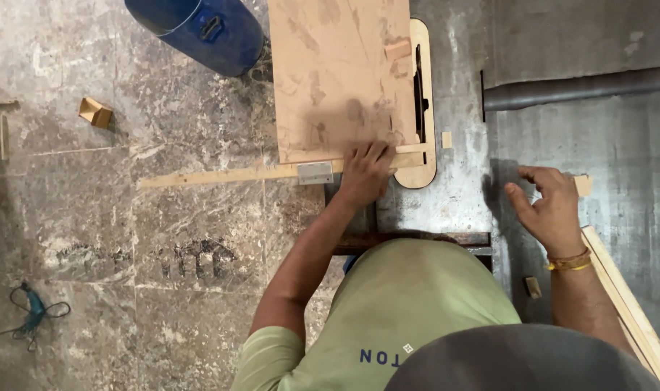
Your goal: The person uses a table saw to cut small pieces of wood. They guide the wood through the saw blade using a push stick and a wooden fence, then place the cut pieces on the table.
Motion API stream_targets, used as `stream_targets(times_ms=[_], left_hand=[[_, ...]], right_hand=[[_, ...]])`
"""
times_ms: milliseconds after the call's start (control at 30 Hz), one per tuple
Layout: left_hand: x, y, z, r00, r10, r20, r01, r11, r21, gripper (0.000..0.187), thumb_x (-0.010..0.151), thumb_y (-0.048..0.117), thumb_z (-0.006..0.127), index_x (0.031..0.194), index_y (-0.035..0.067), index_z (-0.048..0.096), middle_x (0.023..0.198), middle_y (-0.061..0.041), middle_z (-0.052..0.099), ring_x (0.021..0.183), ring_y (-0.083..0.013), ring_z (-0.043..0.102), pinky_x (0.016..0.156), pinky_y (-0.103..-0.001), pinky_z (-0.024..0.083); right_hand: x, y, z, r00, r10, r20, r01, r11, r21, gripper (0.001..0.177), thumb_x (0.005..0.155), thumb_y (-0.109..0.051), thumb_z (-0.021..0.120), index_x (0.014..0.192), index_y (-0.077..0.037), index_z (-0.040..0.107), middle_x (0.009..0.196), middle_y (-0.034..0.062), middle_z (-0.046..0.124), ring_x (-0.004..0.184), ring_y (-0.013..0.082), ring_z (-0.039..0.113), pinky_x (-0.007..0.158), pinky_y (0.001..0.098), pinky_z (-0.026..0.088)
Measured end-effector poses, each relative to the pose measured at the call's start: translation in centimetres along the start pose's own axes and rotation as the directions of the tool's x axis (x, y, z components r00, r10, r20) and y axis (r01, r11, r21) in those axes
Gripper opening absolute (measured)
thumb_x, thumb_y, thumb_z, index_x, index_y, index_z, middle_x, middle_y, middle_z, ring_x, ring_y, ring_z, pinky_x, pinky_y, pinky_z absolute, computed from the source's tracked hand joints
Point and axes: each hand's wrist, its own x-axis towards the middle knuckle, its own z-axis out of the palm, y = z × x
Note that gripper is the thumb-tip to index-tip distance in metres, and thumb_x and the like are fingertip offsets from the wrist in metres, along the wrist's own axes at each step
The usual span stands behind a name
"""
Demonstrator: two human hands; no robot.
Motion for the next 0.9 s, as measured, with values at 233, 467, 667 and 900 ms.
stream_targets(times_ms=[233,467,667,900], left_hand=[[0.8,-0.8,0.1,0.997,0.077,-0.012,-0.077,0.997,-0.019,0.057,0.081,0.027,0.078,0.132,0.006,0.063,0.129,-0.007,0.056,0.121,-0.0272,0.052,0.101,-0.045,0.041],[0.8,-0.8,0.5,0.996,0.088,-0.011,-0.088,0.996,-0.004,0.054,0.081,0.025,0.075,0.131,0.008,0.064,0.128,-0.005,0.057,0.121,-0.0257,0.053,0.101,-0.043,0.042],[1.3,-0.2,0.4,0.993,0.088,-0.073,-0.092,0.994,-0.061,0.047,0.087,0.027,0.074,0.128,0.007,0.063,0.128,-0.006,0.058,0.12,-0.027,0.054,0.099,-0.044,0.043],[1.5,0.4,0.2,0.987,0.122,-0.1,-0.123,0.992,0.0,0.052,0.085,0.03,0.075,0.13,0.006,0.064,0.126,-0.006,0.058,0.118,-0.0263,0.054,0.098,-0.044,0.042]], right_hand=[[-0.2,0.7,0.7,0.999,0.038,0.01,-0.038,0.998,0.055,0.029,0.094,-0.019,0.08,0.116,-0.001,0.071,0.111,0.0157,0.071,0.09,0.0294,0.064,0.08,0.0384,0.053],[0.2,-0.6,1.1,0.999,0.011,0.041,-0.014,0.996,0.083,0.031,0.094,-0.019,0.079,0.117,0.0,0.071,0.109,0.0163,0.07,0.09,0.0302,0.064,0.079,0.0387,0.054],[1.1,-1.6,1.6,0.998,-0.05,0.039,0.046,0.994,0.1,0.029,0.095,-0.019,0.078,0.116,-0.001,0.07,0.11,0.0164,0.07,0.094,0.0307,0.066,0.084,0.039,0.054],[1.9,-3.0,2.3,0.995,-0.073,0.061,0.065,0.991,0.118,0.029,0.093,-0.019,0.078,0.115,-0.002,0.07,0.109,0.0161,0.07,0.094,0.0315,0.066,0.083,0.0393,0.054]])
